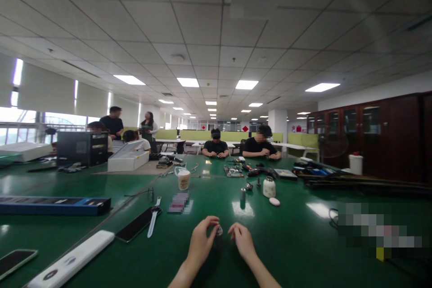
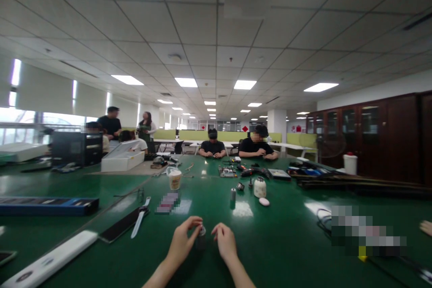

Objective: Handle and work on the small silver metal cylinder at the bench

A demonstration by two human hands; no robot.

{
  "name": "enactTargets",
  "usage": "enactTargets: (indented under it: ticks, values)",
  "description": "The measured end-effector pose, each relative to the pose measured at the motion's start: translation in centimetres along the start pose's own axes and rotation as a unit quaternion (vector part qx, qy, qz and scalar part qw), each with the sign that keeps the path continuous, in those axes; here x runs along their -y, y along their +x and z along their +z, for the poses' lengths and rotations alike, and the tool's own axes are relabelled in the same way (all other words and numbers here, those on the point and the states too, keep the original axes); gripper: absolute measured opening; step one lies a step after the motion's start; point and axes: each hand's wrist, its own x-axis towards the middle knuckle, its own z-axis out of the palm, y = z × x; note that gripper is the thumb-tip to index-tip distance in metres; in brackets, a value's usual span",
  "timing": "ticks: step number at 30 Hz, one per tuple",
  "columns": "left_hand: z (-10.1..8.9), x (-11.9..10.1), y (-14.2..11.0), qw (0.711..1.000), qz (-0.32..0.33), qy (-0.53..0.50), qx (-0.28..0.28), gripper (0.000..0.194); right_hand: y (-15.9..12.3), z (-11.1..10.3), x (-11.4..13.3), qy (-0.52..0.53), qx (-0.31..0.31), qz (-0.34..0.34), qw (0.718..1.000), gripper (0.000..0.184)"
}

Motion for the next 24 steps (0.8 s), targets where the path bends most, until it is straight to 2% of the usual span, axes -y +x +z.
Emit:
enactTargets:
  ticks: [7, 19, 24]
  values:
    - [0.3, -0.5, 0.1, 1.000, 0.012, 0.000, 0.000, 0.018, -0.1, -0.2, 0.2, -0.003, 0.007, -0.005, 1.000, 0.036]
    - [-0.1, -0.1, 0.6, 0.996, 0.021, 0.045, 0.073, 0.027, -0.2, -0.3, 1.0, -0.024, 0.027, 0.016, 0.999, 0.033]
    - [0.0, 0.0, 0.5, 0.998, 0.027, 0.045, 0.037, 0.028, -0.3, -0.5, 1.5, -0.029, 0.039, 0.019, 0.999, 0.032]
